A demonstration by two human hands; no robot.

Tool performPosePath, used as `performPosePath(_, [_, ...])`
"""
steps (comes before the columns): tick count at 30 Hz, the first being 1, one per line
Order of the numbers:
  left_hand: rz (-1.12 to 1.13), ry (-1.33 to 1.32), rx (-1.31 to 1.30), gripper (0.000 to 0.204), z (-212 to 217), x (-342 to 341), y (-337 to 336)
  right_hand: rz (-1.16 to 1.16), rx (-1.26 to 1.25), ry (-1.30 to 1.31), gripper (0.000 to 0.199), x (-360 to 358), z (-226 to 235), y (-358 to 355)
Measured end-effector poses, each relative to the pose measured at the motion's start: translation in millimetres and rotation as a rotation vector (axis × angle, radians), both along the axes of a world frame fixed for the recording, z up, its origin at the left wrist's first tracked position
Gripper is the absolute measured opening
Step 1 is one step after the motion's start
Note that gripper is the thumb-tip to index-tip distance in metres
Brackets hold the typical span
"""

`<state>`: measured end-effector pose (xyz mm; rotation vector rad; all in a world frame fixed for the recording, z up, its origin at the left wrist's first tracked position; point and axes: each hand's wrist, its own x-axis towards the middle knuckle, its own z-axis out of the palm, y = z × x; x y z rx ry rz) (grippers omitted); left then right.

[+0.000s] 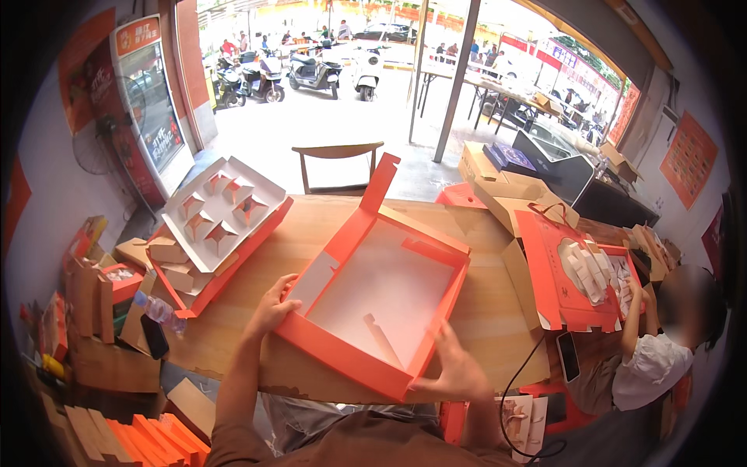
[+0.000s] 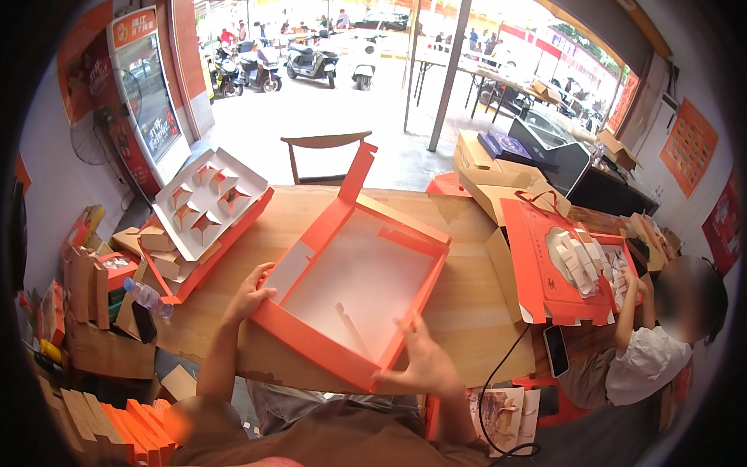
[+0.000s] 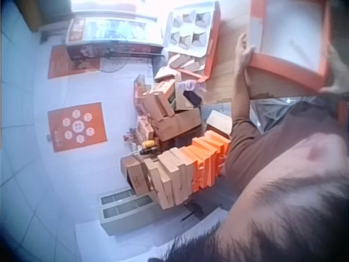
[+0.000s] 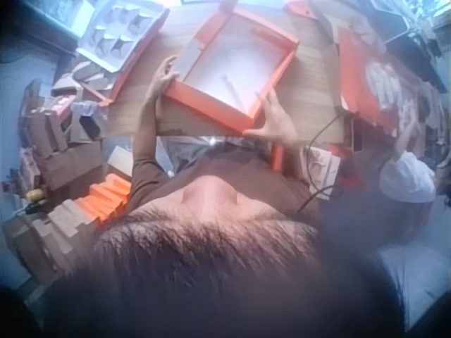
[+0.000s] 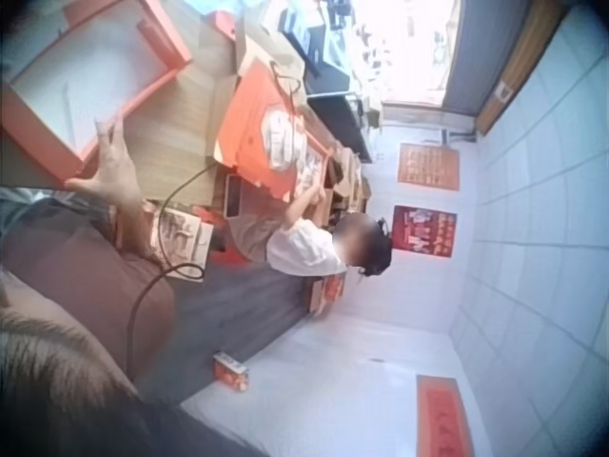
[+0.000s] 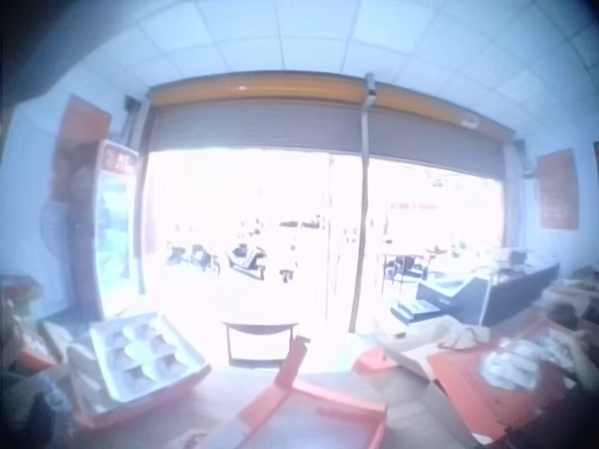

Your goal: The person folds small white paper cards and places them into a pile, then assembles a larger orange cardboard box by folding its flaps and securing the edges. The person works at a wooden table in a shop with a street view visible through the front window.

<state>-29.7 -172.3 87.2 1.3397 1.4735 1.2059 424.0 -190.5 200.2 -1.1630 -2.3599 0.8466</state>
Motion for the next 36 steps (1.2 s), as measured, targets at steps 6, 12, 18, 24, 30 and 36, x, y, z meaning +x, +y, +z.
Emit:
performPosePath(6, [0.047,0.085,0.071,0.071,6,12,-5,-0.018,0.187,-0.377,0.090,-5,-18,-19])
performPosePath(12, [-0.619,-0.377,-0.248,0.059,7,13,-6,-0.518,0.573,-0.474,0.072,28,-41,46])
performPosePath(18, [-0.544,-0.255,-0.156,0.046,3,23,-2,-0.297,0.685,0.094,0.067,-24,-22,17])
performPosePath(24, [-0.288,-0.209,-0.130,0.038,-9,18,-3,-0.212,0.647,-0.197,0.109,-110,-28,8])
performPosePath(30, [-0.160,-0.219,-0.083,0.039,-14,11,5,-0.131,0.317,-0.132,0.110,-99,-73,53])
performPosePath(36, [0.113,-0.181,0.131,0.058,-36,10,11,0.196,0.239,-0.186,0.098,-47,-34,73])
